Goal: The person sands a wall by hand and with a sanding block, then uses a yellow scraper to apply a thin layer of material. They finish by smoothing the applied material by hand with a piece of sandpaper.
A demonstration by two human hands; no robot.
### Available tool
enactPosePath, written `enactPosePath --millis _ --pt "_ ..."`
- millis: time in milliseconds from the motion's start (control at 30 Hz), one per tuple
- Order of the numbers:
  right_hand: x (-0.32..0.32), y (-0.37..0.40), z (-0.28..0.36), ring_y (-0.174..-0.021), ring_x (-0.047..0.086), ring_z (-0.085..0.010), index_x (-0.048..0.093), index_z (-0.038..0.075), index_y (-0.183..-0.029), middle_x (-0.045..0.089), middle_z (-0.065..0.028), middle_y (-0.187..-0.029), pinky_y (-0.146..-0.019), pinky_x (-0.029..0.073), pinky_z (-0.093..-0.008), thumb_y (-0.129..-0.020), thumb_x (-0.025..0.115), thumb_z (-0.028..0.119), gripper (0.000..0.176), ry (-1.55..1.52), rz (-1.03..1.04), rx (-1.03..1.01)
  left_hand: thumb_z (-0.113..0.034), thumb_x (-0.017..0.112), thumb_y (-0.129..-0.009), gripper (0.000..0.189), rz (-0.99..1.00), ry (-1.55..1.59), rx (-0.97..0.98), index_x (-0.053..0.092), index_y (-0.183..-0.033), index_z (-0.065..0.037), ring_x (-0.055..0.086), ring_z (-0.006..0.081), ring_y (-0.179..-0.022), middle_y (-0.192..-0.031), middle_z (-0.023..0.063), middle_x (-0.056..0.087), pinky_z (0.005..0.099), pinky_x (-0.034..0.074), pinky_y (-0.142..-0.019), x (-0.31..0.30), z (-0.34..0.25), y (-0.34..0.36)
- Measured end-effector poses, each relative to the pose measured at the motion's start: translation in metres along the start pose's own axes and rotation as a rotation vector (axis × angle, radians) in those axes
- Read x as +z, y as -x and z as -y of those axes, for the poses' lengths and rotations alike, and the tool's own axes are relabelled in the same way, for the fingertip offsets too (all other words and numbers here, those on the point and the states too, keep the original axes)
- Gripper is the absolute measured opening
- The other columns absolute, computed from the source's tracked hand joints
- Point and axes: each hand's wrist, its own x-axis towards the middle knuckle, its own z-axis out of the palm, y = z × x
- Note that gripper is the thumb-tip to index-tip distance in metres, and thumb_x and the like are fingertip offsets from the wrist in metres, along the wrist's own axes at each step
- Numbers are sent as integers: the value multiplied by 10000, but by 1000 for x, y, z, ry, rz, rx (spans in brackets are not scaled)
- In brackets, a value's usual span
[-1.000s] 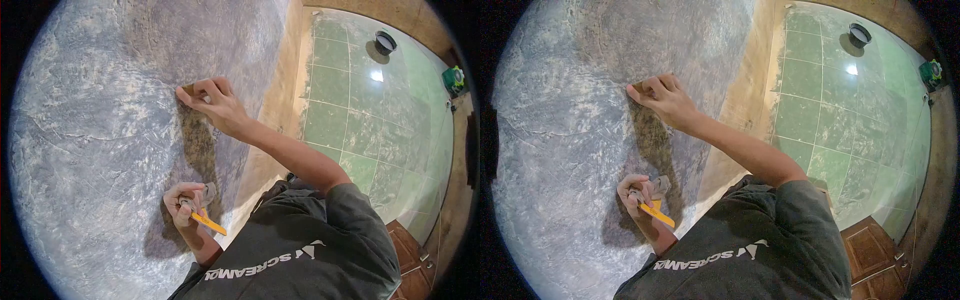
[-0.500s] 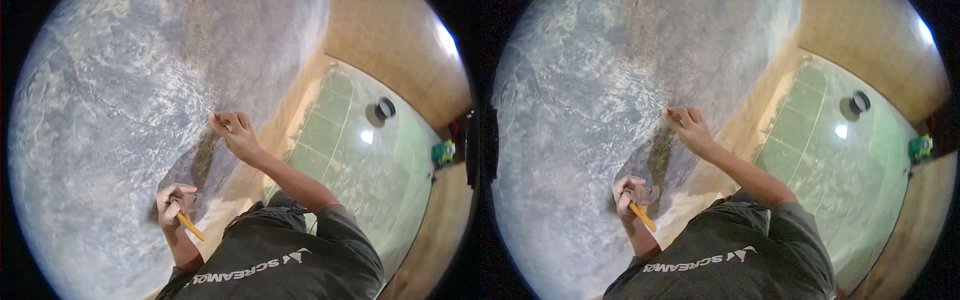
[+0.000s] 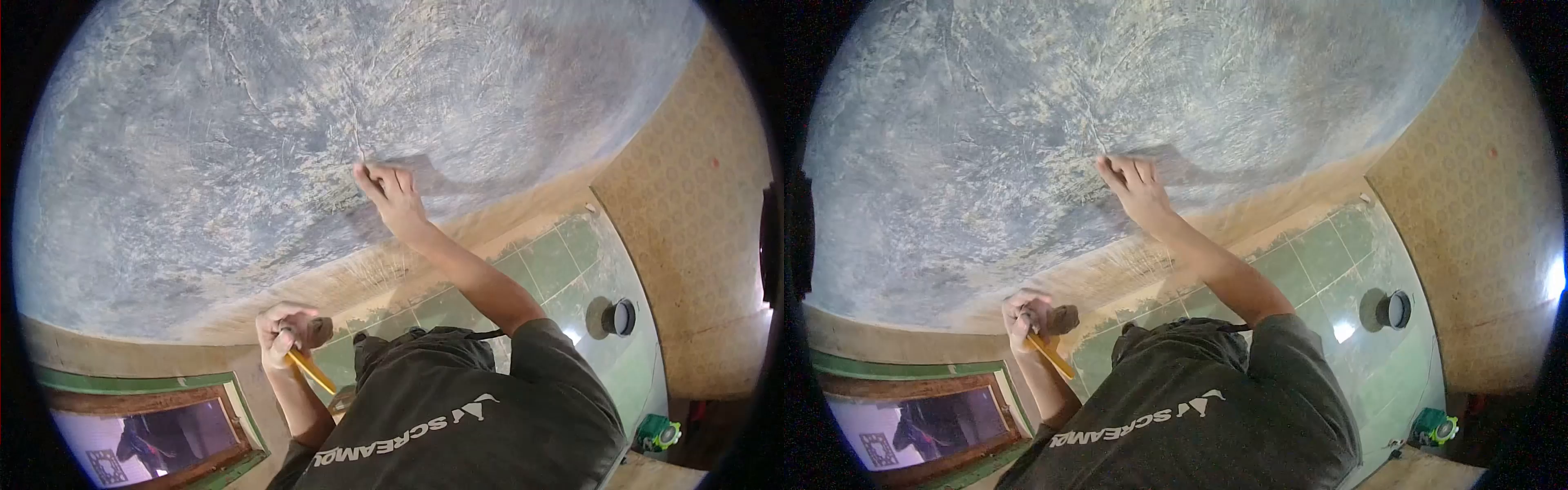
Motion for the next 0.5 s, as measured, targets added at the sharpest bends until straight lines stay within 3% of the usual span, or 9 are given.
enactPosePath --millis 100,233,367,500 --pt "0 0 -10 -925 438 -171 563 140 -1323 530 25 -1051 -775 382 -325 -744 703 -14 616 81 -2 -34 -428 718 -833 607 -122 24 74 618 -1008 145 426 74 -322 -451 2 478 212 281 -344 4 2 24" --pt "-11 -63 -7 -911 421 -191 522 142 -1362 497 9 -994 -799 395 -343 -755 683 -17 648 -3 -108 3 -447 717 -831 618 -211 42 34 610 -992 140 409 75 -313 -461 9 485 217 273 -335 16 8 42" --pt "4 -19 -14 -903 415 -187 523 157 -1361 511 17 -1036 -775 401 -332 -744 687 -29 666 -48 -85 -54 -429 727 -825 601 -264 73 52 609 -989 137 393 82 -308 -456 22 484 227 272 -336 25 7 52" --pt "-8 -70 -15 -913 418 -180 515 160 -1372 531 22 -1092 -782 405 -327 -735 699 -20 687 15 -126 -121 -423 716 -829 597 -308 101 73 604 -998 138 386 83 -311 -473 38 501 231 271 -347 34 12 48"
